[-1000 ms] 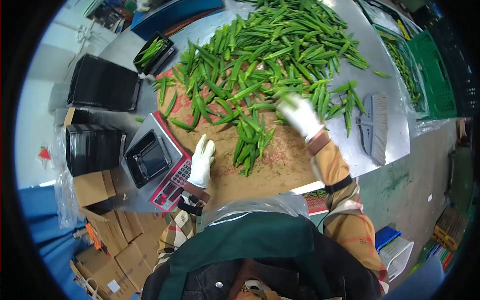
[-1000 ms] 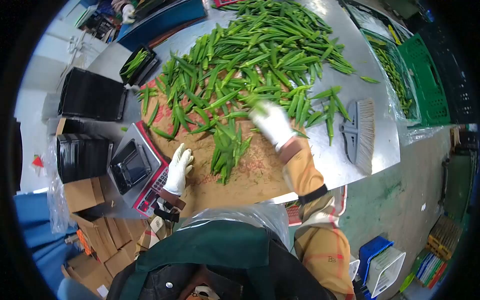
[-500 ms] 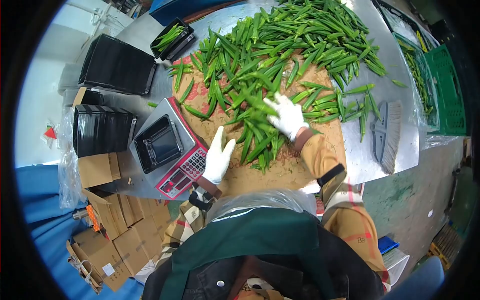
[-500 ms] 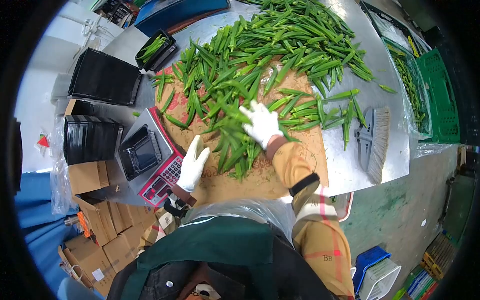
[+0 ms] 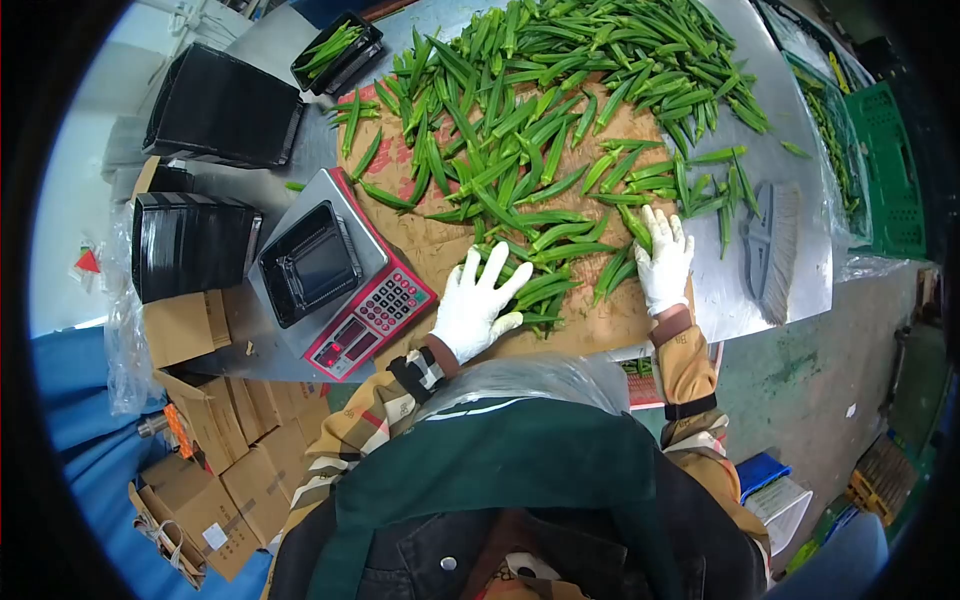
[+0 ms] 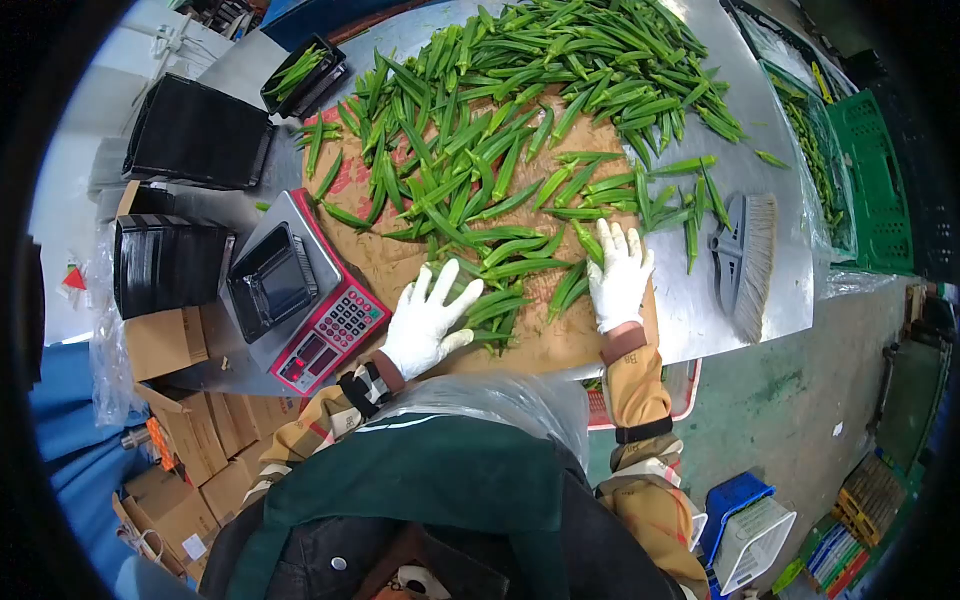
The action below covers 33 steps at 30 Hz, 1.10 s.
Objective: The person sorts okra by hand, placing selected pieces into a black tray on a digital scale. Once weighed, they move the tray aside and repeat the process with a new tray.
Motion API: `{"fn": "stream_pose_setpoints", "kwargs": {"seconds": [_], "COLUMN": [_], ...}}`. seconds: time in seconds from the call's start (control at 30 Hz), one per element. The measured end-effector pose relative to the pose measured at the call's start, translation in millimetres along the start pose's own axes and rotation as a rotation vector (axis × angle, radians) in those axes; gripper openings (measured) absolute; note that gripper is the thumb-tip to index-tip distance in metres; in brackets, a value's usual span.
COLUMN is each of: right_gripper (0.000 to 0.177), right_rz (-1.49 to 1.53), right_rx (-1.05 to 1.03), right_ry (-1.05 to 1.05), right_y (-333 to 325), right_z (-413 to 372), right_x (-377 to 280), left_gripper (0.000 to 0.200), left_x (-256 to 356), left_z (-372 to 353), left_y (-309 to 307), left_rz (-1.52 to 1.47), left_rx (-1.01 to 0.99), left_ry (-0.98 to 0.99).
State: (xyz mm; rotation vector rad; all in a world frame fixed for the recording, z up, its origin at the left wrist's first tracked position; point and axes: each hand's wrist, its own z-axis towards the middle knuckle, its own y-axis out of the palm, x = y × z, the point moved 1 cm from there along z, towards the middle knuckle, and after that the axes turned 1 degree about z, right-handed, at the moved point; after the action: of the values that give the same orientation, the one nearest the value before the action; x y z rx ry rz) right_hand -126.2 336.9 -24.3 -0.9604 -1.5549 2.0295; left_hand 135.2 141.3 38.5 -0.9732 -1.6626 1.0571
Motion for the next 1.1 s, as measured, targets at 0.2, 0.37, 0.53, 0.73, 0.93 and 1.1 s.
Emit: {"fn": "stream_pose_setpoints", "kwargs": {"seconds": [0.2, 0.37, 0.53, 0.73, 0.93, 1.1], "right_gripper": [0.083, 0.075, 0.048, 0.046, 0.035, 0.033], "right_rz": [0.368, 0.353, 0.600, 0.160, 0.220, 0.562], "right_rx": [-0.249, -0.415, -0.146, -0.158, -0.051, 0.130], "right_ry": [-0.464, -0.558, -0.211, -0.223, -0.224, 0.135], "right_y": [-12.9, 2.3, -14.4, 22.1, 11.4, -71.5], "right_z": [-39.6, -65.4, -20.8, 24.7, 29.8, -32.5], "right_x": [-113.6, -130.8, -105.6, -86.7, -76.1, -9.8], "left_gripper": [0.090, 0.088, 0.097, 0.104, 0.047, 0.027], "left_x": [-10.7, -11.7, -20.4, -60.8, -77.8, -81.7], "left_z": [-36.5, -44.9, 3.9, 37.7, -9.0, -47.3], "left_y": [8.2, 18.0, 16.3, -23.0, -23.9, -12.0], "left_rz": [0.033, 0.005, -0.036, -0.106, -0.702, -1.027], "left_rx": [-0.031, -0.035, -0.016, 0.057, 0.344, 0.477], "left_ry": [-0.022, -0.017, 0.063, -0.132, -0.267, -0.422]}}
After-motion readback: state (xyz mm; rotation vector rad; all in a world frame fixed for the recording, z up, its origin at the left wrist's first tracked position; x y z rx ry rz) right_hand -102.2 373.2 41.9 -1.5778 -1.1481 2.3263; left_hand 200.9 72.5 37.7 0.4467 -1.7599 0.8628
